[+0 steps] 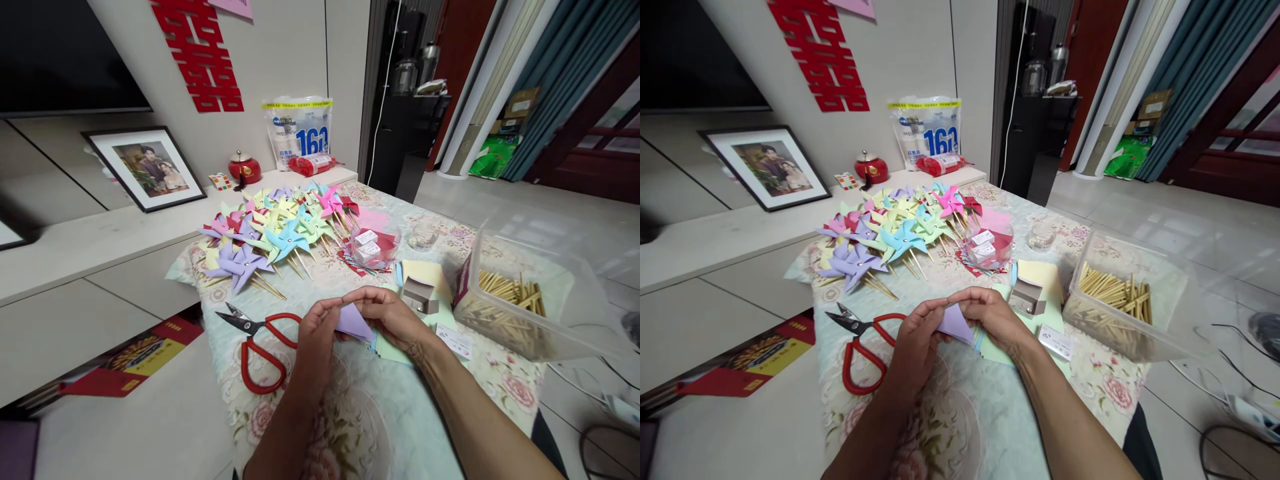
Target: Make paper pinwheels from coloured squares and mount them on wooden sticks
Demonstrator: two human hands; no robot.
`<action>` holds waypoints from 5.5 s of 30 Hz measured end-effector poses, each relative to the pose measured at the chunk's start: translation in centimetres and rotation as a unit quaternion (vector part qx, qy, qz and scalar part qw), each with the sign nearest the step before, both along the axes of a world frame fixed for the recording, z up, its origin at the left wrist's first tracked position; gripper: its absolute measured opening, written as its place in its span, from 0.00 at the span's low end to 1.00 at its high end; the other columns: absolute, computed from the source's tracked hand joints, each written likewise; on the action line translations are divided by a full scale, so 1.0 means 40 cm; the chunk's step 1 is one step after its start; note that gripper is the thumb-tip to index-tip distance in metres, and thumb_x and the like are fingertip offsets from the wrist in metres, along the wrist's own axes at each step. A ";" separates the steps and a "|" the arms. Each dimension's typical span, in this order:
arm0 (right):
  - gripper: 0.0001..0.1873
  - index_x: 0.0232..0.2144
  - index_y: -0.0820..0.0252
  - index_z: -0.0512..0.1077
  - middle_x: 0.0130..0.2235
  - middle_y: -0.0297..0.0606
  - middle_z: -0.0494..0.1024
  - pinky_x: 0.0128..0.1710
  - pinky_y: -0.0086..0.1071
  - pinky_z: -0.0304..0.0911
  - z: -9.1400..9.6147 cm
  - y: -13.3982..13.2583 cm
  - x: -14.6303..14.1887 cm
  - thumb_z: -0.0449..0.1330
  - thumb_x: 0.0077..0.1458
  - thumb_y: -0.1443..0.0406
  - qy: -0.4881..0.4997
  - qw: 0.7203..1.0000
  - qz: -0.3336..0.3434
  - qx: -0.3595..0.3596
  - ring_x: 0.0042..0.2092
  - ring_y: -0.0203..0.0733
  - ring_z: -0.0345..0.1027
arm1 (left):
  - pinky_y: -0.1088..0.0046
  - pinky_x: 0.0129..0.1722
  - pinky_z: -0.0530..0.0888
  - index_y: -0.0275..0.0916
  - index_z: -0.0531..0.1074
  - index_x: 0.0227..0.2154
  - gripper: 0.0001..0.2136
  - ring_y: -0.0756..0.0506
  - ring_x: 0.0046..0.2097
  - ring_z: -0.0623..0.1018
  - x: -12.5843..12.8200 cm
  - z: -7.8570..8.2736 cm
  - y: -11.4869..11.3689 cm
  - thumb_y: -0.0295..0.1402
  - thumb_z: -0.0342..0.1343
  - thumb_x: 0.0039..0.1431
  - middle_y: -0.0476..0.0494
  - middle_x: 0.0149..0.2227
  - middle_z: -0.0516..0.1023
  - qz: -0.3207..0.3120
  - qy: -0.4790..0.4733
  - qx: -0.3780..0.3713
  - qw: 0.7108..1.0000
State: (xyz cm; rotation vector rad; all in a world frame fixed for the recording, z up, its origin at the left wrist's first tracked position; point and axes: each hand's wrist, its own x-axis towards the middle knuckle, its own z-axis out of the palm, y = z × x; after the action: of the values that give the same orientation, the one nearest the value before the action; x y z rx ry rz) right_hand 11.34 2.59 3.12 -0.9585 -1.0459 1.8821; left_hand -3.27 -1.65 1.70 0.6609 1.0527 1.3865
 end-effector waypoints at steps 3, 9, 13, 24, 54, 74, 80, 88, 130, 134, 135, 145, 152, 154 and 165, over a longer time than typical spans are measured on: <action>0.13 0.33 0.61 0.80 0.27 0.34 0.81 0.29 0.30 0.61 0.000 -0.001 -0.004 0.66 0.39 0.67 -0.035 0.999 -0.011 0.028 0.27 0.36 0.70 | 0.76 0.24 0.68 0.34 0.76 0.36 0.14 0.51 0.26 0.70 0.000 0.009 -0.002 0.39 0.63 0.50 0.48 0.27 0.75 -0.006 0.019 -0.007 1.000; 0.09 0.24 0.61 0.76 0.21 0.28 0.74 0.26 0.28 0.55 -0.010 0.010 -0.005 0.70 0.38 0.64 -0.029 0.995 -0.086 0.031 0.23 0.31 0.62 | 0.73 0.26 0.71 0.35 0.74 0.37 0.18 0.48 0.27 0.73 -0.009 0.006 -0.003 0.47 0.55 0.59 0.47 0.26 0.75 0.000 0.003 0.016 1.000; 0.14 0.21 0.61 0.72 0.19 0.27 0.70 0.24 0.27 0.52 -0.009 0.014 -0.004 0.72 0.38 0.60 -0.023 0.993 -0.110 0.025 0.22 0.30 0.59 | 0.72 0.26 0.71 0.36 0.72 0.32 0.16 0.47 0.28 0.75 -0.012 -0.003 -0.002 0.47 0.56 0.57 0.46 0.27 0.76 -0.015 0.010 0.037 0.999; 0.17 0.23 0.62 0.75 0.21 0.28 0.71 0.25 0.26 0.55 -0.005 0.005 -0.008 0.75 0.37 0.57 0.002 0.995 -0.098 0.013 0.23 0.29 0.60 | 0.76 0.28 0.69 0.35 0.74 0.37 0.12 0.51 0.28 0.72 -0.001 0.025 -0.011 0.33 0.64 0.51 0.48 0.29 0.77 -0.040 -0.041 0.043 0.997; 0.22 0.32 0.59 0.80 0.30 0.39 0.82 0.33 0.34 0.66 0.019 -0.008 -0.017 0.68 0.48 0.47 0.051 0.997 -0.049 0.038 0.31 0.41 0.72 | 0.67 0.34 0.75 0.34 0.77 0.36 0.20 0.45 0.30 0.78 0.001 -0.003 -0.006 0.35 0.72 0.38 0.44 0.30 0.82 0.104 0.030 -0.044 0.993; 0.18 0.32 0.60 0.78 0.27 0.34 0.81 0.34 0.32 0.66 0.006 -0.006 -0.012 0.75 0.36 0.62 -0.001 0.998 -0.057 0.011 0.28 0.37 0.73 | 0.67 0.34 0.76 0.34 0.77 0.38 0.20 0.44 0.30 0.80 0.004 0.013 -0.003 0.32 0.72 0.38 0.45 0.31 0.84 0.096 -0.027 -0.043 0.994; 0.19 0.34 0.60 0.79 0.27 0.33 0.81 0.33 0.30 0.64 0.003 -0.003 -0.007 0.76 0.36 0.63 -0.003 0.997 -0.070 0.009 0.28 0.35 0.72 | 0.67 0.35 0.76 0.34 0.77 0.39 0.21 0.44 0.31 0.80 0.000 0.010 -0.001 0.32 0.71 0.39 0.45 0.32 0.84 0.079 -0.043 -0.036 0.995; 0.18 0.35 0.60 0.80 0.29 0.35 0.81 0.34 0.31 0.64 0.007 0.000 0.004 0.74 0.38 0.64 -0.011 0.997 -0.069 0.028 0.29 0.36 0.71 | 0.67 0.34 0.75 0.35 0.75 0.42 0.25 0.43 0.31 0.81 -0.010 0.012 0.000 0.33 0.73 0.37 0.44 0.33 0.83 0.050 -0.077 -0.050 0.995; 0.40 0.51 0.61 0.71 0.30 0.32 0.82 0.31 0.30 0.68 -0.016 -0.014 -0.061 0.76 0.33 0.65 0.072 0.960 -0.267 0.046 0.29 0.37 0.73 | 0.76 0.28 0.71 0.36 0.79 0.37 0.16 0.48 0.33 0.76 0.002 0.009 -0.009 0.33 0.72 0.43 0.44 0.36 0.81 -0.031 -0.128 -0.013 0.991; 0.38 0.51 0.60 0.72 0.25 0.27 0.76 0.29 0.29 0.66 -0.016 -0.026 -0.072 0.75 0.34 0.64 0.056 0.968 -0.237 0.055 0.27 0.36 0.70 | 0.73 0.29 0.73 0.37 0.79 0.35 0.16 0.45 0.35 0.79 0.008 0.010 -0.007 0.33 0.72 0.40 0.44 0.35 0.82 0.025 -0.104 -0.036 0.994; 0.38 0.51 0.59 0.72 0.24 0.26 0.75 0.28 0.29 0.65 -0.015 -0.027 -0.073 0.75 0.35 0.64 0.048 0.970 -0.230 0.061 0.27 0.35 0.70 | 0.72 0.31 0.73 0.37 0.79 0.33 0.15 0.44 0.36 0.79 0.009 0.010 -0.007 0.33 0.72 0.40 0.44 0.33 0.82 0.035 -0.099 -0.037 0.994; 0.38 0.62 0.54 0.63 0.55 0.45 0.72 0.40 0.39 0.69 -0.025 -0.023 -0.040 0.68 0.49 0.63 -0.201 0.884 -0.251 0.339 0.47 0.46 0.69 | 0.69 0.43 0.78 0.37 0.81 0.33 0.14 0.42 0.38 0.83 0.001 0.020 -0.003 0.31 0.72 0.40 0.44 0.34 0.85 0.078 -0.099 -0.049 0.991; 0.10 0.43 0.58 0.76 0.42 0.44 0.75 0.48 0.47 0.64 0.015 -0.035 -0.022 0.63 0.58 0.69 -0.338 0.685 -0.227 0.604 0.46 0.50 0.67 | 0.70 0.44 0.77 0.38 0.81 0.35 0.12 0.44 0.38 0.82 -0.015 0.014 0.000 0.31 0.71 0.44 0.45 0.35 0.84 0.045 -0.122 -0.021 0.991; 0.07 0.39 0.58 0.76 0.39 0.42 0.75 0.46 0.45 0.64 0.019 -0.036 -0.023 0.60 0.59 0.72 -0.341 0.680 -0.180 0.624 0.44 0.48 0.67 | 0.72 0.41 0.77 0.38 0.80 0.34 0.13 0.46 0.35 0.81 -0.017 0.012 0.003 0.31 0.72 0.43 0.46 0.34 0.84 0.050 -0.126 -0.029 0.990; 0.12 0.38 0.53 0.77 0.43 0.42 0.74 0.47 0.46 0.63 0.014 -0.040 -0.022 0.57 0.61 0.72 -0.365 0.668 -0.084 0.643 0.48 0.49 0.63 | 0.69 0.45 0.75 0.38 0.79 0.36 0.16 0.43 0.41 0.81 -0.025 0.014 0.010 0.31 0.72 0.41 0.44 0.38 0.83 0.066 -0.130 -0.003 0.989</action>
State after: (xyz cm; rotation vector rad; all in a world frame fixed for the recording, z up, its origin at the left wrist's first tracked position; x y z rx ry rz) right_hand 10.44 0.98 3.69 -0.7763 -2.1577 0.1514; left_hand -4.29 -1.25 2.25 0.3975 0.9042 1.5363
